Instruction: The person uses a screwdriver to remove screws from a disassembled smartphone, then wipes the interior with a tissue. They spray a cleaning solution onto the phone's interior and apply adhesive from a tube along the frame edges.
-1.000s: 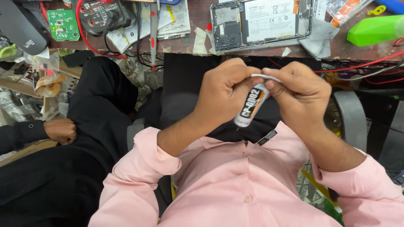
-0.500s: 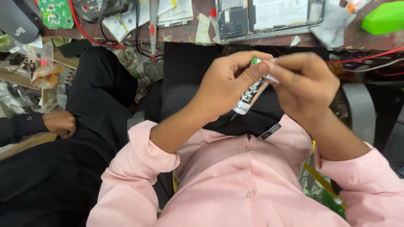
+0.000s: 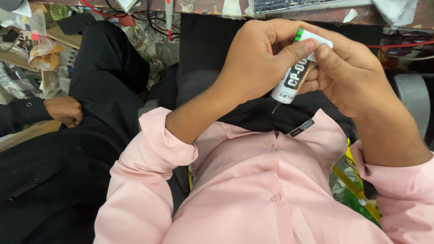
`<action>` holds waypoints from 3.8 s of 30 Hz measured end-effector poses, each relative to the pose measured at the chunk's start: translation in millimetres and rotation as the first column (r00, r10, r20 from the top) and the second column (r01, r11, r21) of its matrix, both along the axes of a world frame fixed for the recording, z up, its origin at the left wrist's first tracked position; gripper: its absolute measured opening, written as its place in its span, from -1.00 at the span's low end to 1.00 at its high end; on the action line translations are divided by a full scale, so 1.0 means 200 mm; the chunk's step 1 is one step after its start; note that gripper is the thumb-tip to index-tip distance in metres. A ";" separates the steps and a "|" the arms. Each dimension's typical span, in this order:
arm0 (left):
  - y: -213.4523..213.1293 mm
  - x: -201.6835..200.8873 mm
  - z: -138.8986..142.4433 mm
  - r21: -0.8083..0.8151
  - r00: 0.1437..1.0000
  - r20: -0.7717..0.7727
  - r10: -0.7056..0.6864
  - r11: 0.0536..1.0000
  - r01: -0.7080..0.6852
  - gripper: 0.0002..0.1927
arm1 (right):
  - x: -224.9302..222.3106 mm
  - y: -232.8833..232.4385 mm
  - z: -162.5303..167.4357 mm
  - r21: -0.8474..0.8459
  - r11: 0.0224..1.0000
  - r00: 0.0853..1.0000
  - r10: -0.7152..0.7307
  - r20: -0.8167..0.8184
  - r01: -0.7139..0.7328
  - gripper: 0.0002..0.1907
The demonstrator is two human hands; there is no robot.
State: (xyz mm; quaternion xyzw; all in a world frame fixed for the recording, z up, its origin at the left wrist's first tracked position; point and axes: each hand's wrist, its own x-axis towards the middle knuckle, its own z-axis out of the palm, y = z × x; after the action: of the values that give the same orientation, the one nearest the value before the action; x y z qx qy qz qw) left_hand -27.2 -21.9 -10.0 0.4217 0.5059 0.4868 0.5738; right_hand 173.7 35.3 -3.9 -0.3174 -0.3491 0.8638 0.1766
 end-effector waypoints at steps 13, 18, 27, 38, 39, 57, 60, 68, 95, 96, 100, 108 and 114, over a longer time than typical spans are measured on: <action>-0.01 0.06 0.05 0.080 0.990 -0.136 0.027 0.997 -0.017 -0.84 | 0.07 0.05 -0.02 0.264 0.941 0.974 0.181 0.136 -0.211 -0.15; -0.02 -0.01 0.12 0.311 0.929 -0.305 0.208 0.944 -0.109 -0.80 | 0.14 0.06 -0.01 0.228 0.973 0.993 -0.003 0.117 -0.024 -0.33; -0.07 -0.09 0.18 0.500 0.973 -0.227 -0.037 0.853 0.149 -0.42 | 0.20 0.06 0.02 -0.209 0.890 0.864 -0.448 -0.230 0.406 -0.77; -0.08 -0.04 0.11 0.506 0.950 -0.313 0.015 0.849 0.153 -0.30 | 0.30 0.02 -0.03 -0.172 0.892 0.873 -0.447 -0.193 0.418 -0.81; -0.08 -0.04 0.10 0.508 0.949 -0.315 0.020 0.848 0.151 -0.32 | 0.32 0.01 -0.04 -0.154 0.889 0.872 -0.454 -0.184 0.431 -0.81; -0.04 -0.08 0.13 0.614 0.911 -0.361 0.200 0.786 0.071 -0.53 | 0.37 -0.02 -0.04 -0.216 0.809 0.798 -0.582 -0.156 0.547 -0.80; -0.03 -0.18 0.14 0.644 0.776 -0.514 0.366 0.762 0.067 -0.52 | 0.35 -0.02 -0.04 -0.148 0.785 0.781 -0.617 -0.094 0.602 -0.73; -0.01 -0.25 0.06 0.445 0.361 -0.836 0.412 0.896 0.008 -0.40 | 0.21 -0.09 -0.13 0.448 0.691 0.805 -0.580 -0.125 0.567 -0.62; 0.01 -0.30 -0.06 0.614 0.435 -0.734 0.522 0.783 0.098 -0.57 | -0.28 -0.14 -0.30 0.927 0.082 0.796 -0.544 -0.267 0.366 -0.74; 0.01 -0.30 -0.06 0.611 0.430 -0.738 0.521 0.785 0.099 -0.56 | -0.28 -0.14 -0.30 0.927 0.078 0.794 -0.545 -0.269 0.367 -0.74; 0.00 -0.29 -0.05 0.606 0.411 -0.748 0.521 0.789 0.103 -0.55 | -0.27 -0.15 -0.28 0.926 0.064 0.792 -0.542 -0.281 0.372 -0.75; 0.01 -0.29 -0.07 0.605 0.381 -0.758 0.530 0.789 0.107 -0.55 | -0.28 -0.15 -0.27 0.945 0.045 0.809 -0.531 -0.252 0.324 -0.77; 0.02 -0.30 -0.08 0.598 0.383 -0.762 0.522 0.794 0.109 -0.54 | -0.27 -0.13 -0.26 0.947 0.027 0.803 -0.538 -0.257 0.321 -0.80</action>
State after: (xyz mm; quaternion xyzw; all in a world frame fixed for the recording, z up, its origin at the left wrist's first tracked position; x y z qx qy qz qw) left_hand -86.3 -18.3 -25.1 0.6914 0.6171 0.3755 -0.0140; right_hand 119.3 8.8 -56.7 -0.2945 -0.7110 0.3143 0.5558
